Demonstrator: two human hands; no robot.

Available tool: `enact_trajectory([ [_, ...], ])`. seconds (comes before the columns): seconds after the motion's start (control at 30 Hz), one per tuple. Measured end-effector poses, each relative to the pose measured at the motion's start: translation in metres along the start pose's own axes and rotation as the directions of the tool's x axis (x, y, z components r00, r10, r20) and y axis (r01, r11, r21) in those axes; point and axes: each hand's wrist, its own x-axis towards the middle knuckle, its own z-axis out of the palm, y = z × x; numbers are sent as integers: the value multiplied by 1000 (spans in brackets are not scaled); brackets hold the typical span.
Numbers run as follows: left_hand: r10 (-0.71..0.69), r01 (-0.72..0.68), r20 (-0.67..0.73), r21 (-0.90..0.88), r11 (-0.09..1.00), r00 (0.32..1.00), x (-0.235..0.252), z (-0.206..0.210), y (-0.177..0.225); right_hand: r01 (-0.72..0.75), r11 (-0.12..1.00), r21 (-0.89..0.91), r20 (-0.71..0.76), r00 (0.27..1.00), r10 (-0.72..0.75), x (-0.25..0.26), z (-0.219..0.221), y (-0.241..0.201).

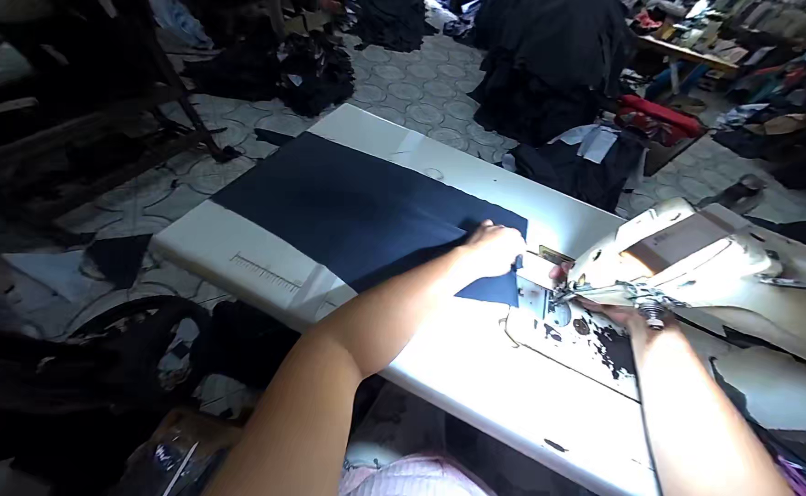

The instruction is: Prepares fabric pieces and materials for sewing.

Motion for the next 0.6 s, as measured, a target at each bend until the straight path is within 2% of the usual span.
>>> enact_trajectory([
  [0.03,76,-73,48,-51,996,996,-4,-3,6,-33,998,49,160,987,25,-6,0,-6],
  [0.07,182,-175,59,-107,979,982,-8,-5,11,-58,994,93,234,972,35,-18,3,-11],
  [0.1,286,-274,60,-153,949,956,-10,-8,15,-74,987,142,241,970,38,-32,6,-15],
  [0.17,404,-380,65,-233,895,912,-20,-14,27,-106,970,217,79,993,90,-61,14,-22],
  [0.2,426,-399,43,-277,874,904,-29,-14,34,-83,979,189,-60,994,95,-73,18,-21],
  [0.23,429,-404,2,-328,854,903,-40,-10,40,-45,998,44,-243,969,54,-84,27,-20],
  [0.27,419,-405,-45,-369,836,907,-52,-3,43,-2,988,-153,-401,914,-60,-94,41,-21],
  [0.3,406,-403,-80,-391,827,910,-65,4,45,56,959,-278,-472,862,-187,-107,61,-27],
  [0.33,396,-396,-85,-394,829,914,-80,10,46,136,927,-348,-482,822,-302,-120,88,-33],
  [0.37,393,-394,-84,-373,840,916,-96,18,46,254,879,-404,-428,796,-427,-133,118,-39],
  [0.4,383,-382,-67,-333,862,921,-114,23,47,400,804,-440,-289,785,-548,-143,145,-41],
  [0.43,349,-355,-73,-284,891,934,-134,26,48,508,716,-480,-104,777,-621,-146,167,-41],
  [0.47,278,-298,-115,-240,924,954,-156,26,50,563,620,-547,62,766,-640,-141,185,-37],
  [0.5,166,-204,-191,-200,958,967,-177,23,52,575,516,-635,169,755,-634,-131,199,-32],
  [0.53,14,-59,-264,-162,985,964,-198,18,51,524,436,-731,211,782,-587,-119,210,-30],
  [0.57,-162,124,-323,-134,983,933,-219,12,49,455,409,-791,210,830,-517,-108,216,-33],
  [0.6,-337,315,-370,-120,941,866,-238,4,44,388,408,-827,188,874,-449,-95,218,-40],
])
